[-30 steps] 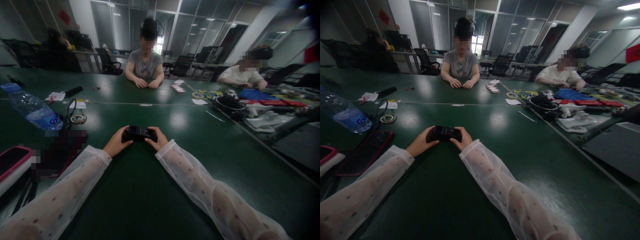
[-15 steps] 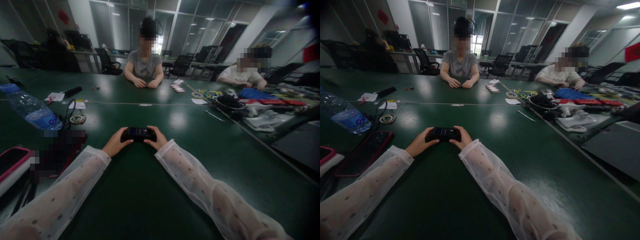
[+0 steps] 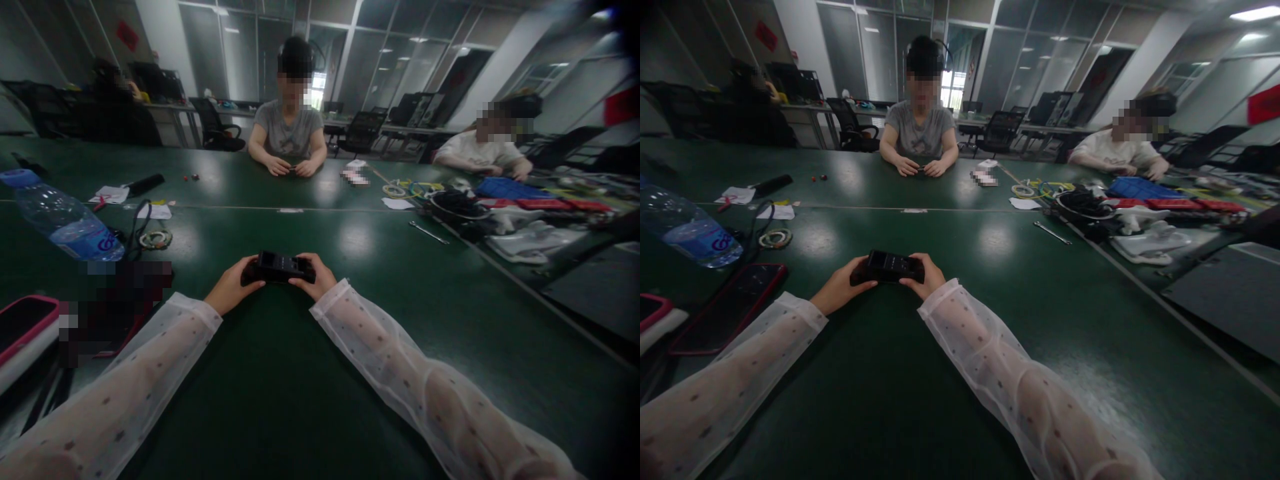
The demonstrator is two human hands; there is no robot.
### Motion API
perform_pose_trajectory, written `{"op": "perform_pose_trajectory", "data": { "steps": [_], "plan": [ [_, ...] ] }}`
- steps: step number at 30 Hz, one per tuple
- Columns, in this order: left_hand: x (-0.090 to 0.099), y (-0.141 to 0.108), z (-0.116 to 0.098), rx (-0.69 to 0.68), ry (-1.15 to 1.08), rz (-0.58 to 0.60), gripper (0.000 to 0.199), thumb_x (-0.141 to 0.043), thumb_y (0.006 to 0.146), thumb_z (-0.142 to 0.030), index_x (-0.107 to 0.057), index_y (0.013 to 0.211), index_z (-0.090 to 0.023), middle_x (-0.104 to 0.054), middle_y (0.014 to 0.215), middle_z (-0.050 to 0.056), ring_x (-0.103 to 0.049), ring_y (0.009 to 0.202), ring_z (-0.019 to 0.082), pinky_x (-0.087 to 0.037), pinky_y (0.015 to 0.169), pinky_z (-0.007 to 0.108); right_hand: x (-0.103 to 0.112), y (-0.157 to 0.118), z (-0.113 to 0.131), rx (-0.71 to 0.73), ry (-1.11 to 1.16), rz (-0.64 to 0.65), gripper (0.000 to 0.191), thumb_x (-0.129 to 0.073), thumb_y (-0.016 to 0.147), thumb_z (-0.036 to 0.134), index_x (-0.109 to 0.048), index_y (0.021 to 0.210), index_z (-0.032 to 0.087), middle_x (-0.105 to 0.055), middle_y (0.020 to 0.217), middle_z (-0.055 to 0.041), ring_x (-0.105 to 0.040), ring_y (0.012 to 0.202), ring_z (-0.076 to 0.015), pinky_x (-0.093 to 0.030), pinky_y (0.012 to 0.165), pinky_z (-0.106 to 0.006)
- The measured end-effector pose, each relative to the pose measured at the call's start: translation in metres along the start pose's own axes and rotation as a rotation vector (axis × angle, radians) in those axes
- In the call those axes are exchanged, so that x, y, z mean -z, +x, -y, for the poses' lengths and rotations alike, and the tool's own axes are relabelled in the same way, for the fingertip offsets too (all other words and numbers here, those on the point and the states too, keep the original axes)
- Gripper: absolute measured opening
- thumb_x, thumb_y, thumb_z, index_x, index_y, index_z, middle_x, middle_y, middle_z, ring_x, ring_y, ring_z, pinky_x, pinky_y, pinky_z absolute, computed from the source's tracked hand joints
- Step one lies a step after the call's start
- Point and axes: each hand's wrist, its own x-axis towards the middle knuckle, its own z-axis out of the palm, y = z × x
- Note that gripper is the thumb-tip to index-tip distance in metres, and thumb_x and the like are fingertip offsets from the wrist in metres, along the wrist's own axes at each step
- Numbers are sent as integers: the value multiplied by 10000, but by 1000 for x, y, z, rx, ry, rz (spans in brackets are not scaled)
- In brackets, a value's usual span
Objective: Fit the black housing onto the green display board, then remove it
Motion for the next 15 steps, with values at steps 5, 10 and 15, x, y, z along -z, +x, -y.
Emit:
{"op": "perform_pose_trajectory", "data": {
  "steps": [5,10,15],
  "plan": [
    [-1,2,3,-15,36,-12,513,-627,794,-314,-437,1251,-184,-619,1018,86,-603,893,236,-482,742,385,-2,0,1,58,91,-169,516,-709,700,316,-429,1127,243,-575,1094,-71,-591,1018,-228,-480,909,-434],
    [-1,2,3,-29,31,-21,500,-627,795,-302,-438,1247,-198,-617,1011,73,-600,881,229,-473,715,364,0,3,-6,66,60,-468,504,-679,720,346,-407,1126,225,-526,1081,-78,-578,974,-217,-495,882,-407],
    [1,1,1,-17,19,-9,504,-626,797,-299,-440,1253,-190,-611,1046,87,-595,897,234,-474,727,377,3,6,-21,-14,-28,-607,492,-677,696,295,-408,1098,202,-518,1050,-87,-567,909,-217,-487,846,-435]
  ]
}}
